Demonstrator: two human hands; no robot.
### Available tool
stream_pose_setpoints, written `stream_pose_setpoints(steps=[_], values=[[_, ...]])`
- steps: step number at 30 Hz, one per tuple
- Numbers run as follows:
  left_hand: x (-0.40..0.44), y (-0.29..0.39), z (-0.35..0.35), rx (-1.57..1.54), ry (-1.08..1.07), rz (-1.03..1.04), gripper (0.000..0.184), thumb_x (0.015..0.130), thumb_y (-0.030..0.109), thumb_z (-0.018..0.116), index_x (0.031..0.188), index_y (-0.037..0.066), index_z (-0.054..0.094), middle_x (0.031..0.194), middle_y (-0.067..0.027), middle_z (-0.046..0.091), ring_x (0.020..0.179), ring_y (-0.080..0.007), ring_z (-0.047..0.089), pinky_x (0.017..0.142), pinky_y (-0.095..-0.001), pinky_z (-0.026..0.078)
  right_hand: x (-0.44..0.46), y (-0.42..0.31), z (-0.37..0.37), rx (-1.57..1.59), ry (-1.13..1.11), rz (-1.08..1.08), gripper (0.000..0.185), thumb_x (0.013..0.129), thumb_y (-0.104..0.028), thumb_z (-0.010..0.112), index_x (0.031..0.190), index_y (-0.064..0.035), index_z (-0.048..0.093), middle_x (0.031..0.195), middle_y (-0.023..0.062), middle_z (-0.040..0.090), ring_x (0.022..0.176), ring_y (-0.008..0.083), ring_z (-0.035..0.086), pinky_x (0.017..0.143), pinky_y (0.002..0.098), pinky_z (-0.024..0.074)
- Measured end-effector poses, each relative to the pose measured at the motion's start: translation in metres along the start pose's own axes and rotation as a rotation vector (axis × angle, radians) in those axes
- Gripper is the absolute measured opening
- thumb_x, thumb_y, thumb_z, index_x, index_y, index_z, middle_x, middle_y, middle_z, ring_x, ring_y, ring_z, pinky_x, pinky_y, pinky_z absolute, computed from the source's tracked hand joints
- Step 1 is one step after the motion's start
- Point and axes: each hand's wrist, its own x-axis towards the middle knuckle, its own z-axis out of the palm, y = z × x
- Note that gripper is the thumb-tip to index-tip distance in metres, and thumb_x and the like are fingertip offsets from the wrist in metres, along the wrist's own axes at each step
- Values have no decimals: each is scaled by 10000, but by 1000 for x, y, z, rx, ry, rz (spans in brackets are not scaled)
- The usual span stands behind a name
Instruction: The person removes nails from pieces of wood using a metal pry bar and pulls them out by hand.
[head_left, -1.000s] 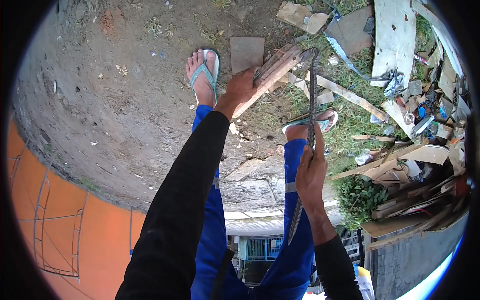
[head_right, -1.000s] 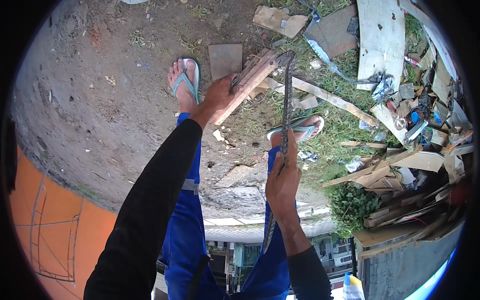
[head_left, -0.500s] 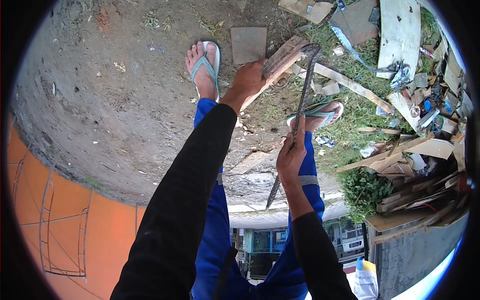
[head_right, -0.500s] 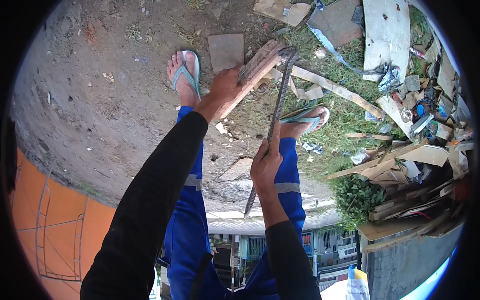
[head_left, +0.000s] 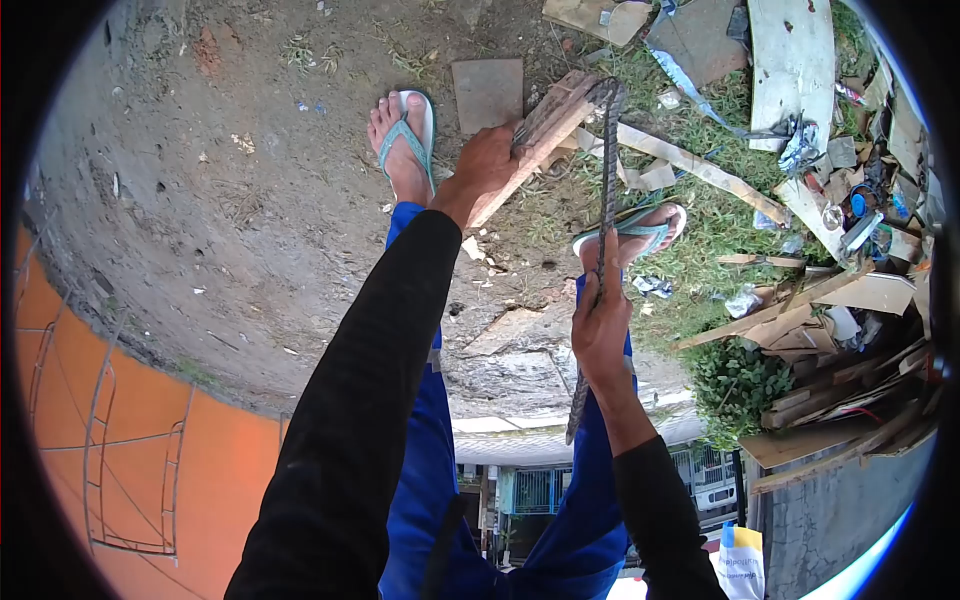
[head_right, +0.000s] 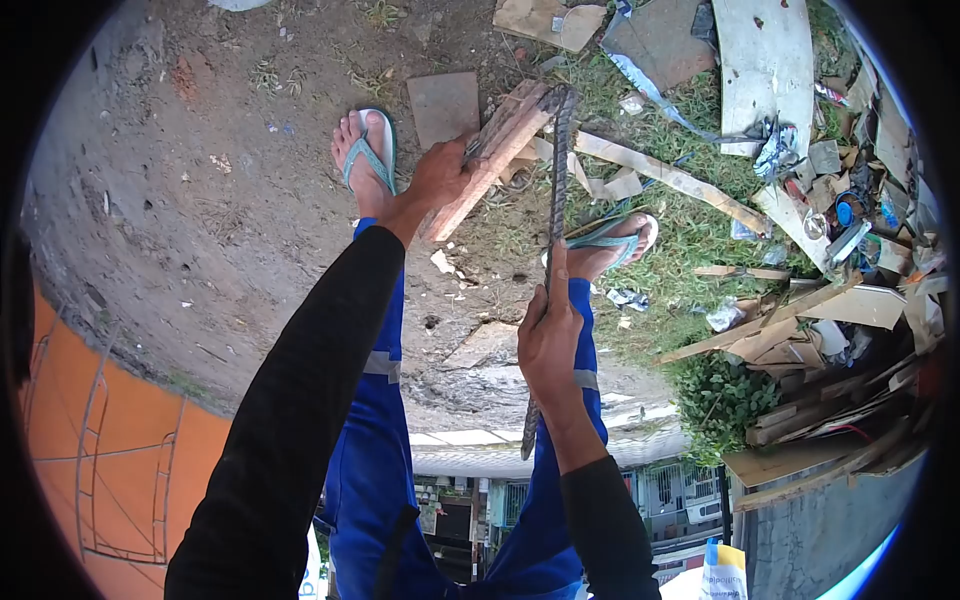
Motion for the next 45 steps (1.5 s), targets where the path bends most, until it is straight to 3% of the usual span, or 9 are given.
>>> stream_pose_setpoints(steps=[5,7,15,21,22,28,34,36,45], values=[[4,14,13,47,-77,-26,588,966,322,647,1462,64,463,1103,-273,693,1084,-435,651,929,-529,514,22,-28,-55,-20,-190,116,560,1033,-25,430,1579,-45,306,745,286,641,583,431,626,533,452,453],[3,28,25,27,-95,-43,581,973,323,637,1458,56,461,1096,-268,697,1068,-432,660,916,-527,522,24,-22,-67,-82,-272,105,570,1041,-31,411,1595,-50,281,700,245,594,485,202,432,495,366,380],[4,68,64,-89,-4,-124,506,983,334,611,1370,41,469,1048,-266,704,997,-445,684,852,-537,558,58,-33,-122,-216,-407,23,555,1026,0,418,1573,-74,357,726,204,578,556,142,400,537,360,387],[7,96,67,-152,108,-232,554,968,407,650,1366,50,504,1021,-245,717,995,-418,695,847,-527,555,44,-14,-122,-146,-273,-33,523,1054,-86,450,1571,-112,380,669,140,512,548,147,406,541,352,374],[1,93,63,-141,99,-268,559,953,406,675,1355,51,516,1003,-229,724,985,-404,702,841,-522,559,39,-17,-121,-204,-281,19,551,1018,-35,460,1559,-120,392,640,230,564,510,326,583,522,400,428],[-46,86,11,-342,-36,-238,550,891,443,755,1202,6,635,880,-146,750,880,-330,737,812,-453,567,11,18,-106,-209,-210,123,562,1045,-122,447,1593,-144,326,653,170,606,540,286,608,556,421,474],[-94,113,-37,-399,-164,-132,729,831,569,757,1169,-66,642,960,-238,735,914,-359,733,841,-436,567,11,20,-125,-182,-197,295,551,1050,-213,480,1581,-154,345,677,145,648,585,293,646,628,433,530],[-92,124,-55,-375,-195,-121,742,830,576,753,1172,-73,640,981,-244,732,925,-370,729,837,-439,566,13,24,-131,-296,-229,239,534,1072,-277,481,1565,-96,389,681,78,586,578,152,552,584,346,485],[-78,193,-49,-433,-152,-67,869,852,648,692,1232,-126,585,1047,-286,707,1009,-411,703,890,-463,534,21,31,-132,-193,-178,163,450,1044,-183,504,1476,-53,512,862,215,664,664,296,599,662,423,482]])
